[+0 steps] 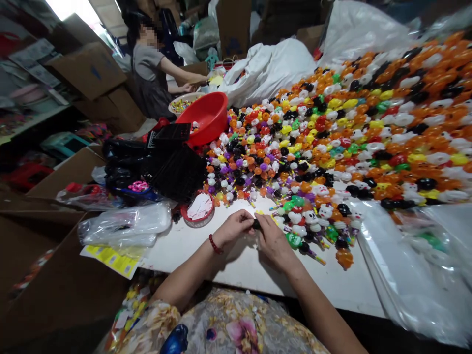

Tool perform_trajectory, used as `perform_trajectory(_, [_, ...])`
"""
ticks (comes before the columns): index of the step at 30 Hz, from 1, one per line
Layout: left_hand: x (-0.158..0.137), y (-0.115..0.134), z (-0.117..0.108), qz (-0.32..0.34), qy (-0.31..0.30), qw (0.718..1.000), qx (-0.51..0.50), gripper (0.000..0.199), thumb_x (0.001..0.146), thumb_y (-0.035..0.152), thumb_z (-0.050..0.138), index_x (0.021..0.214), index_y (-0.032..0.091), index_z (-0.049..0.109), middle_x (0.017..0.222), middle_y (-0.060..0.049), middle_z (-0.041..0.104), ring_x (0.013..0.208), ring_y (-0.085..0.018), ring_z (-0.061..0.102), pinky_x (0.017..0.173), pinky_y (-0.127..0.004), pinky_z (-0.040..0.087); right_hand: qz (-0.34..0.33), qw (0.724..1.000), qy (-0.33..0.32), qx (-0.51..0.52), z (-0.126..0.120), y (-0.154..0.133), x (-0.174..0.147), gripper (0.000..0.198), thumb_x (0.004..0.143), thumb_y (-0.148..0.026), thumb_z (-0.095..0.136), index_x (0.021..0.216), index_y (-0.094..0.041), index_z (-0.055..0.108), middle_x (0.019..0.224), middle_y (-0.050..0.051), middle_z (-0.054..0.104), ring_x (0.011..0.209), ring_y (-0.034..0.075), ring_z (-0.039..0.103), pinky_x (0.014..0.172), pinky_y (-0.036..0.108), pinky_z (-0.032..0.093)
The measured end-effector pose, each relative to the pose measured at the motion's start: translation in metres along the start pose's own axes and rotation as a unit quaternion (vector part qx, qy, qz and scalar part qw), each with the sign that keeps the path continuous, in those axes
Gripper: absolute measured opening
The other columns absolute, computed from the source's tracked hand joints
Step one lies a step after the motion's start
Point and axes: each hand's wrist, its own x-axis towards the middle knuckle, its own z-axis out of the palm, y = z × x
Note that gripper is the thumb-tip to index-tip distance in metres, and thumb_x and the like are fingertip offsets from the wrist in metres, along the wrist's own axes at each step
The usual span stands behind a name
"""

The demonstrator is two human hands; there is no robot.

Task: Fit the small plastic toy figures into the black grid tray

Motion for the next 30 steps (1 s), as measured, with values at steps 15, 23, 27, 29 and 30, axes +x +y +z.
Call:
perform_trajectory(15, [0.167,0.125,-0.002,0.238,0.187,0.670,0.678,0.034,0.085,0.012,0.049,0.115,0.018,0.065,0.122,-0.014,0.060,0.115,-0.028,0.050,0.098,-0.042,0.042,0.107,0.986,0.081,0.097,-0.030,0.004,-0.027,0.038,0.092,-0.035,0.051,0.122,-0.019,0.067,0.117,0.013,0.073,0.108,0.026,0.070,0.095,0.040,0.057])
perform_trajectory(23, [0.195,0.132,-0.018,0.228,0.086,0.630,0.737,0.042,0.076,0.006,0.056,0.114,0.023,0.066,0.118,-0.015,0.059,0.117,-0.033,0.048,0.097,-0.047,0.039,0.076,0.989,0.087,0.093,-0.030,0.006,-0.043,0.036,0.093,-0.031,0.052,0.124,-0.020,0.068,0.113,0.012,0.074,0.105,0.027,0.072,0.092,0.042,0.059])
perform_trajectory(27, [0.191,0.135,-0.020,0.233,0.106,0.651,0.714,0.037,0.080,0.007,0.056,0.114,0.021,0.063,0.116,-0.015,0.062,0.115,-0.031,0.051,0.096,-0.046,0.041,0.072,0.989,0.091,0.087,-0.032,0.005,-0.041,0.037,0.094,-0.031,0.052,0.128,-0.022,0.066,0.116,0.011,0.074,0.106,0.026,0.071,0.092,0.042,0.060])
perform_trajectory(29, [0.182,0.136,-0.020,0.257,0.134,0.673,0.680,0.031,0.086,0.015,0.056,0.116,0.021,0.061,0.117,-0.014,0.062,0.115,-0.029,0.051,0.098,-0.045,0.040,0.061,0.989,0.104,0.085,-0.033,0.006,-0.040,0.038,0.096,-0.030,0.049,0.130,-0.022,0.065,0.117,0.011,0.073,0.106,0.025,0.071,0.092,0.041,0.060])
perform_trajectory(30, [0.175,0.135,-0.020,0.281,0.147,0.702,0.638,0.028,0.088,0.019,0.055,0.116,0.020,0.060,0.119,-0.013,0.061,0.115,-0.028,0.051,0.099,-0.043,0.041,0.055,0.989,0.112,0.084,-0.035,0.006,-0.039,0.039,0.096,-0.030,0.048,0.130,-0.022,0.064,0.118,0.011,0.073,0.106,0.025,0.071,0.091,0.040,0.060])
